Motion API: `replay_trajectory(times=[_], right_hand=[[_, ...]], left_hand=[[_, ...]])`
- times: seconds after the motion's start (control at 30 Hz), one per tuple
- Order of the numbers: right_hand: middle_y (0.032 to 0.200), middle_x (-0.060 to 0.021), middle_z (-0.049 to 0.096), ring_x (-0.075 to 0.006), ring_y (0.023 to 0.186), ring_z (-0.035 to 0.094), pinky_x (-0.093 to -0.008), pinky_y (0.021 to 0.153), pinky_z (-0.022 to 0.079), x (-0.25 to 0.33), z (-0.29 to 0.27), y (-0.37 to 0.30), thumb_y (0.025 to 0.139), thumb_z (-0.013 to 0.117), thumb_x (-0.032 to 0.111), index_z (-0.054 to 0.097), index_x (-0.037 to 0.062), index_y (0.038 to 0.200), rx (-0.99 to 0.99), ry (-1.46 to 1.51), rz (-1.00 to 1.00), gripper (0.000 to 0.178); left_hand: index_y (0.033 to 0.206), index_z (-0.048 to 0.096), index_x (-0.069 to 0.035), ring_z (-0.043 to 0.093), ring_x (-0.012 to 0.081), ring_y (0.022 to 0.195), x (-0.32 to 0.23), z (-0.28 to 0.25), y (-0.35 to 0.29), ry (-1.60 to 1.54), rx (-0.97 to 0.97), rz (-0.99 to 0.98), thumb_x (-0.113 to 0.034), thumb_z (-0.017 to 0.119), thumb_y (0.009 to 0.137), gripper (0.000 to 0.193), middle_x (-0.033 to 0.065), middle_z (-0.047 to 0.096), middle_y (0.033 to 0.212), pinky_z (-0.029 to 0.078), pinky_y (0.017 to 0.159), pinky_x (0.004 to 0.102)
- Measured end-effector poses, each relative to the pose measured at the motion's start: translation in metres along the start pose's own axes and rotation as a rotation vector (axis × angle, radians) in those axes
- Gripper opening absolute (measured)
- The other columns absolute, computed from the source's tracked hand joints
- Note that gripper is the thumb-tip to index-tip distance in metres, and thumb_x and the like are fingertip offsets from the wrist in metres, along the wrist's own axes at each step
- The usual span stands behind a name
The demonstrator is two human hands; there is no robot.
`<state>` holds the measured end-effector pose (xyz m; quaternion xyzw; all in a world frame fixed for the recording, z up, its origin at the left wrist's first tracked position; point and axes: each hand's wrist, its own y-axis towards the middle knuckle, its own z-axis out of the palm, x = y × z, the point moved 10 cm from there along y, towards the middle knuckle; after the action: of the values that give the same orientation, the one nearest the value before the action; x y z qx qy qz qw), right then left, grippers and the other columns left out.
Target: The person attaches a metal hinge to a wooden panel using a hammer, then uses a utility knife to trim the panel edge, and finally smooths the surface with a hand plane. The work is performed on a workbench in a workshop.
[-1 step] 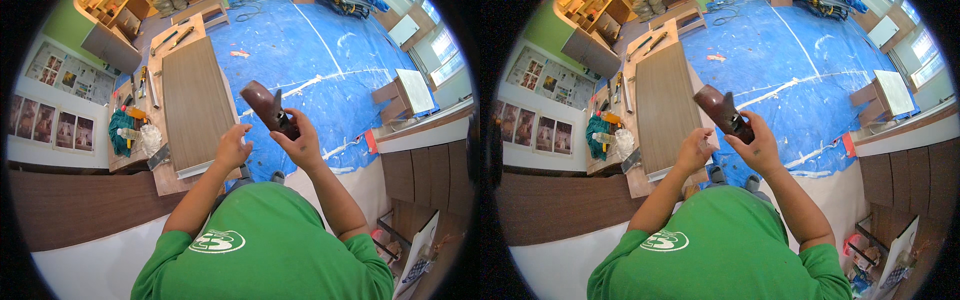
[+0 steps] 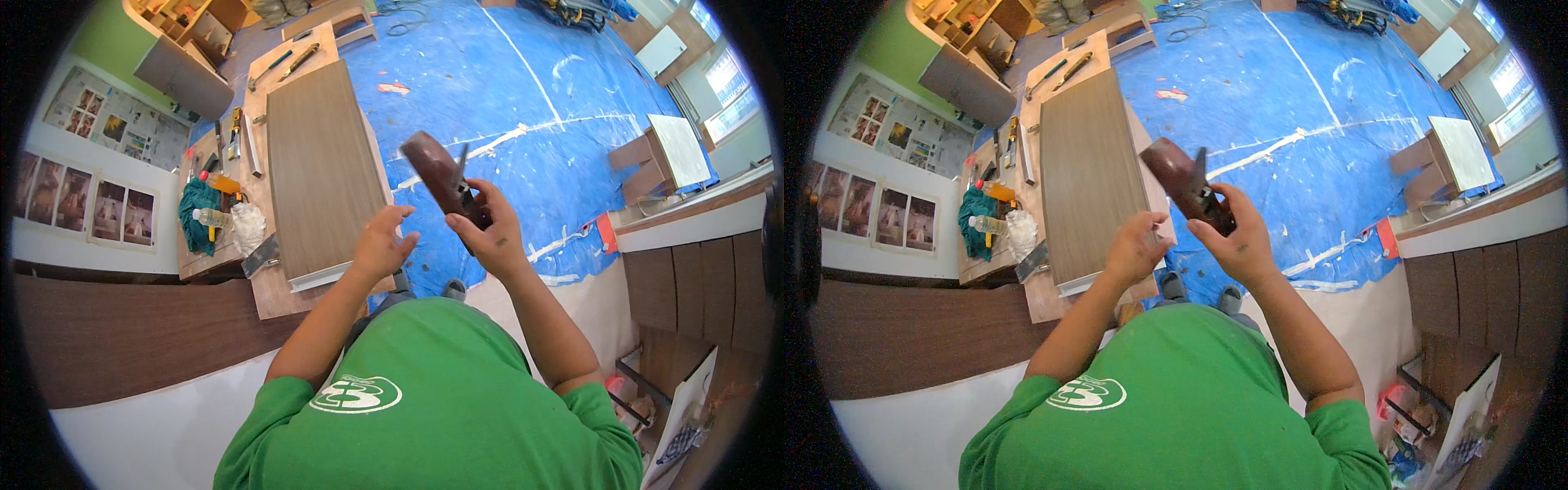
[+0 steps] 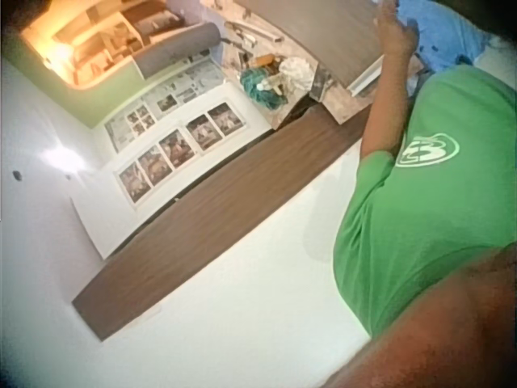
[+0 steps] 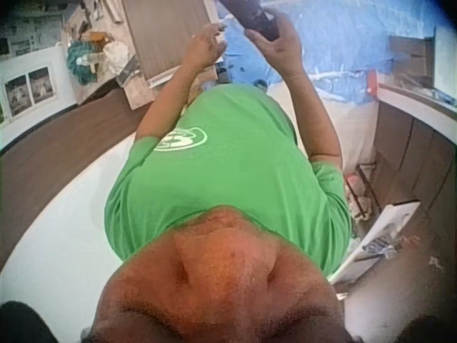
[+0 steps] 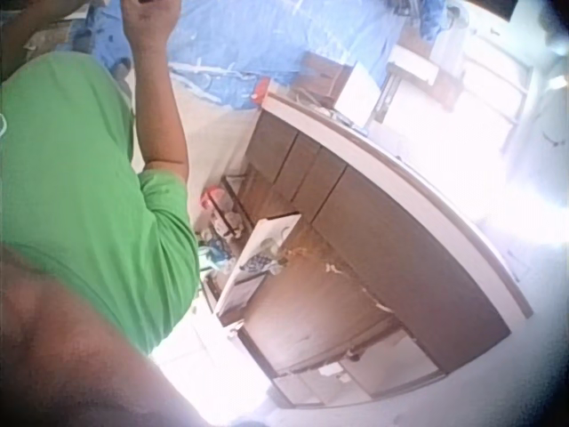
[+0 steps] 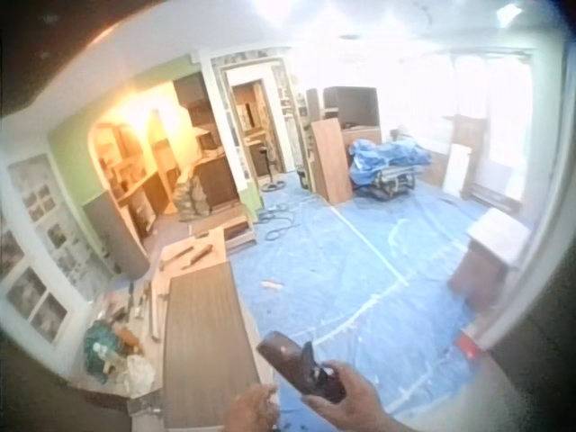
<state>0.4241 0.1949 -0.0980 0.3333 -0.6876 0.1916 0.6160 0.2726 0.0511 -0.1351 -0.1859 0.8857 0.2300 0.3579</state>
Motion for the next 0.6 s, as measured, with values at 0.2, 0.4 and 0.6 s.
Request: replay_trajectory(times=[0.2,0.4,0.6], right_hand=[[0.081,-0.0099,0.063,-0.0194,0.066,0.067,-0.0350,0.057,0.060,-0.058,0.008,-0.012,0.105,0.055,0.046,0.058,0.0013,0.120,0.044,0.598,0.474,0.047],[0.081,-0.0136,0.064,-0.0235,0.066,0.069,-0.0373,0.059,0.060,-0.120,-0.008,-0.049,0.104,0.056,0.050,0.056,0.0015,0.109,0.018,0.570,0.701,0.049],[0.080,-0.0133,0.065,-0.0241,0.067,0.069,-0.0369,0.059,0.060,-0.169,-0.008,-0.079,0.102,0.058,0.048,0.056,0.0033,0.107,-0.017,0.603,0.844,0.045]], left_hand=[[0.105,0.071,-0.002,0.069,0.0244,0.093,0.042,0.027,-0.038,-0.169,0.320,-0.326,-0.029,0.069,0.098,0.028,0.0142,0.072,0.098,0.053,0.085,0.0373],[0.101,0.075,-0.002,0.068,0.0214,0.101,0.052,0.042,-0.103,-0.350,0.584,-0.559,-0.031,0.069,0.098,0.030,0.0073,0.075,0.105,0.052,0.093,0.0366],[0.109,0.075,-0.003,0.066,0.0187,0.109,0.032,0.019,-0.112,-0.750,0.744,-0.508,-0.031,0.069,0.098,0.031,0.0085,0.075,0.113,0.049,0.102,0.0354]])
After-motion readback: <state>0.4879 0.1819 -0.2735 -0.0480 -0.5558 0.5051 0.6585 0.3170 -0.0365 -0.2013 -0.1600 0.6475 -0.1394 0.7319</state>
